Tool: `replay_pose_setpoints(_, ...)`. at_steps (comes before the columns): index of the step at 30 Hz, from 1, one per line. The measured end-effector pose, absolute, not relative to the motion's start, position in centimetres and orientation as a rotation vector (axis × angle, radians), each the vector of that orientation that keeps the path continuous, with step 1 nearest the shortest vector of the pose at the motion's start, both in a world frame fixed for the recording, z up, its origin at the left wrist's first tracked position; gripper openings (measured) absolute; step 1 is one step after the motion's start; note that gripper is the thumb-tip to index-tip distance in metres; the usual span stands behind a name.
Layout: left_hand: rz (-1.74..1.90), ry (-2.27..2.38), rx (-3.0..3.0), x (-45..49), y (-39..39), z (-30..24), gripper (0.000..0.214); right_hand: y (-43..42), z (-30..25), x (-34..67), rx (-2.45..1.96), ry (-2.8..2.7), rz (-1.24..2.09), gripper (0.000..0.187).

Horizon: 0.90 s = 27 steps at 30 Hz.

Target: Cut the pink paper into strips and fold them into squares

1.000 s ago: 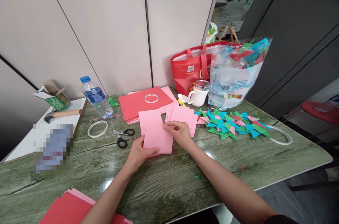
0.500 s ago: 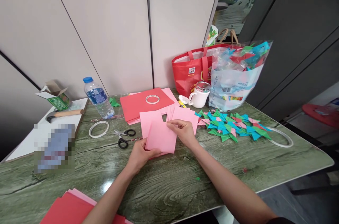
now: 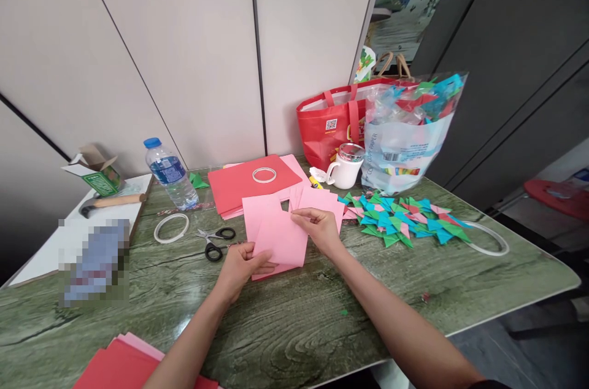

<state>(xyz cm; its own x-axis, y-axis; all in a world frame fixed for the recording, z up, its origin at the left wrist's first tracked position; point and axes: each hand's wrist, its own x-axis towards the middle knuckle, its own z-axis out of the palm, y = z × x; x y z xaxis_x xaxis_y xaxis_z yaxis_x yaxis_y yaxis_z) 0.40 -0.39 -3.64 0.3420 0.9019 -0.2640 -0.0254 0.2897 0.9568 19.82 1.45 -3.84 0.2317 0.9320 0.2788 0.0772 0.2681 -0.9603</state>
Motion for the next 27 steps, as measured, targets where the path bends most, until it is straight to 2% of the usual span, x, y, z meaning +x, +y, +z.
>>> replay_pose_setpoints(9,0.793,1.005,1.097,0.38,-0.44,-3.57,0.029,1.61,-4.0,20.09,-1.145,-1.176,0.821,0.018)
replay_pose_setpoints(16,0.846,0.922,1.111,-0.09,-0.16,-3.3,0.069,1.8,-4.42,20.21,-1.123,-1.167,0.859,0.019)
replay_pose_setpoints(24,0.878,0.779,1.216,-0.08,-0.24,-3.29,0.091,1.68,-4.28,20.34,-1.129,-1.163,0.881,0.021)
replay_pose_setpoints(27,0.944,0.738,1.361,-0.34,-0.33,-2.92,0.082,1.65,-4.32,20.19,-1.137,-1.169,0.924,0.022)
